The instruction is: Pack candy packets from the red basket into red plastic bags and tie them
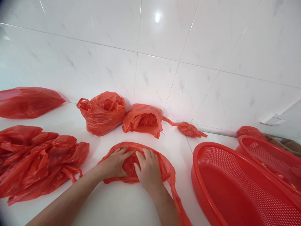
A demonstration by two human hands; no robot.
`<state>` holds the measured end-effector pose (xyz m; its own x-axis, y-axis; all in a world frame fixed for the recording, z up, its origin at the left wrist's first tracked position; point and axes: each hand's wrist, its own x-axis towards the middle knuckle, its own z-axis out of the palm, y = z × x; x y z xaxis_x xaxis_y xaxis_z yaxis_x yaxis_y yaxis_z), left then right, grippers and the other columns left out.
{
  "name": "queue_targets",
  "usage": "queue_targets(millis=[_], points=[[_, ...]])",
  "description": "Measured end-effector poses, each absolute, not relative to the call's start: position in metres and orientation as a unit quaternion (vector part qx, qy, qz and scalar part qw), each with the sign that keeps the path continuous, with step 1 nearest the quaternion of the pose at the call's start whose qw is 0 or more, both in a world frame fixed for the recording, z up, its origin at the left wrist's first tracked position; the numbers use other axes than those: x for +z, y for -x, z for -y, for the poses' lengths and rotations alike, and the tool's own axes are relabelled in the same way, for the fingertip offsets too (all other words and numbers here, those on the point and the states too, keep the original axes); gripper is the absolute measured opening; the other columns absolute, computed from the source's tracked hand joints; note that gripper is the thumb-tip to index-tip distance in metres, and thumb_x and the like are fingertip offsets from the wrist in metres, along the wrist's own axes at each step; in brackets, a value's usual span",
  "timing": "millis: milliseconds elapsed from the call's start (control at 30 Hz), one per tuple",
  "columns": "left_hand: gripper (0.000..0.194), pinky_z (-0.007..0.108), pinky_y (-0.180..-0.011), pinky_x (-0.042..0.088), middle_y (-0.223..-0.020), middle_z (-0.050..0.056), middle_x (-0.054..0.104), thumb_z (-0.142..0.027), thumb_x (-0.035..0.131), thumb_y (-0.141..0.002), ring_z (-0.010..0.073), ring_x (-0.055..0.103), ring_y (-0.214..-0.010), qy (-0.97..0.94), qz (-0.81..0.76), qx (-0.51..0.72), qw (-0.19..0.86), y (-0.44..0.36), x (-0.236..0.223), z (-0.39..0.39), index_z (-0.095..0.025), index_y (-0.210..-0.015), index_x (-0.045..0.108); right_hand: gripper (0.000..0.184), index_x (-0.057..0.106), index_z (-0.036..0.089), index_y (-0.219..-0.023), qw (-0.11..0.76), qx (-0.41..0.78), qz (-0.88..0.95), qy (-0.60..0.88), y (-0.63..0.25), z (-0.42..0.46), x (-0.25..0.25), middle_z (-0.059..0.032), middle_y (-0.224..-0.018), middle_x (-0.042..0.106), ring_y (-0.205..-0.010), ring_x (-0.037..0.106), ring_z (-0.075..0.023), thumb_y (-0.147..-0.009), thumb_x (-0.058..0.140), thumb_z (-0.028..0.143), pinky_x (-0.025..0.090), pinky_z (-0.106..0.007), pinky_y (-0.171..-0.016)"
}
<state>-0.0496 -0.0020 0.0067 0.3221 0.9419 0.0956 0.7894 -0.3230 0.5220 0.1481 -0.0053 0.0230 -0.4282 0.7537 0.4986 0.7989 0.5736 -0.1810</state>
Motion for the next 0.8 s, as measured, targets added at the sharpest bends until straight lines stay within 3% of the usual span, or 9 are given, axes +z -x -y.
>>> queue_targets(millis=[167, 233, 333, 433, 533, 600, 667, 800], points=[[0.094, 0.044, -0.094, 0.046, -0.15, 0.004, 0.034, -0.023, 0.073, -0.055, 0.0342, 0.04, -0.131, -0.802, -0.548, 0.097, 0.219, 0.05, 0.015, 0.003, -0.041, -0.139, 0.035, 0.056, 0.05, 0.019, -0.132, 0.163, 0.03, 0.819, 0.549, -0.173, -0.021, 0.013, -0.0109, -0.133, 0.051, -0.125, 0.04, -0.0298, -0.087, 0.047, 0.052, 0.032, -0.045, -0.103], [0.082, 0.042, -0.094, 0.047, -0.148, 0.003, 0.038, -0.019, 0.069, -0.06, 0.0328, 0.043, -0.129, -0.818, -0.532, 0.098, 0.195, 0.05, 0.023, 0.004, -0.038, -0.136, 0.042, 0.061, 0.046, 0.018, -0.136, 0.118, 0.066, 0.803, 0.58, -0.186, -0.031, 0.008, -0.0103, -0.14, 0.045, -0.131, 0.035, -0.0291, -0.09, 0.036, 0.057, 0.026, -0.045, -0.107], [0.043, 0.039, -0.098, 0.042, -0.131, 0.003, 0.057, -0.013, 0.052, -0.079, 0.0261, 0.049, -0.122, -0.858, -0.462, 0.192, 0.118, 0.042, 0.039, 0.008, -0.025, -0.12, 0.059, 0.059, 0.04, 0.022, -0.14, 0.095, 0.089, 0.788, 0.601, -0.194, -0.037, 0.003, -0.0064, -0.147, 0.036, -0.137, 0.025, -0.0262, -0.094, 0.021, 0.054, 0.019, -0.044, -0.11], [0.027, 0.036, -0.092, 0.044, -0.109, 0.005, 0.066, -0.022, 0.044, -0.09, 0.0211, 0.057, -0.103, -0.879, -0.397, 0.252, 0.075, 0.022, 0.047, 0.017, -0.02, -0.11, 0.062, 0.057, 0.038, 0.024, -0.142, 0.081, 0.09, 0.784, 0.609, -0.19, -0.037, 0.0, -0.0055, -0.149, 0.033, -0.138, 0.023, -0.0256, -0.094, 0.023, 0.052, 0.017, -0.043, -0.11], [0.029, 0.034, -0.077, 0.047, -0.1, 0.006, 0.065, -0.035, 0.061, -0.08, 0.0223, 0.058, -0.089, -0.899, -0.389, 0.189, 0.073, 0.0, 0.038, 0.026, -0.02, -0.105, 0.062, 0.061, 0.036, 0.023, -0.143, 0.066, 0.088, 0.777, 0.619, -0.186, -0.036, 0.0, -0.0074, -0.15, 0.03, -0.139, 0.021, -0.0274, -0.091, 0.032, 0.054, 0.016, -0.044, -0.11], [0.015, 0.03, -0.067, 0.046, -0.09, 0.005, 0.064, -0.024, 0.057, -0.08, 0.02, 0.059, -0.079, -0.909, -0.391, 0.124, 0.081, -0.01, 0.029, 0.03, -0.02, -0.094, 0.064, 0.065, 0.034, 0.021, -0.143, 0.066, 0.09, 0.772, 0.626, -0.186, -0.036, 0.001, -0.01, -0.15, 0.029, -0.138, 0.021, -0.0288, -0.089, 0.036, 0.055, 0.016, -0.044, -0.109], [0.018, 0.026, -0.058, 0.042, -0.081, 0.002, 0.063, -0.011, 0.048, -0.08, 0.0159, 0.058, -0.068, -0.916, -0.377, 0.085, 0.106, -0.014, 0.022, 0.033, -0.02, -0.081, 0.063, 0.066, 0.035, 0.019, -0.143, 0.072, 0.097, 0.769, 0.628, -0.188, -0.039, 0.003, -0.012, -0.15, 0.029, -0.138, 0.022, -0.0287, -0.087, 0.04, 0.053, 0.017, -0.043, -0.109], [0.022, 0.023, -0.054, 0.039, -0.08, -0.001, 0.065, -0.009, 0.046, -0.078, 0.0131, 0.057, -0.065, -0.91, -0.357, 0.088, 0.19, -0.011, 0.021, 0.036, -0.022, -0.079, 0.064, 0.049, 0.049, 0.019, -0.133, 0.097, 0.098, 0.774, 0.618, -0.191, -0.05, 0.005, -0.0095, -0.143, 0.041, -0.132, 0.034, -0.0239, -0.086, 0.04, 0.028, 0.025, -0.035, -0.105]])
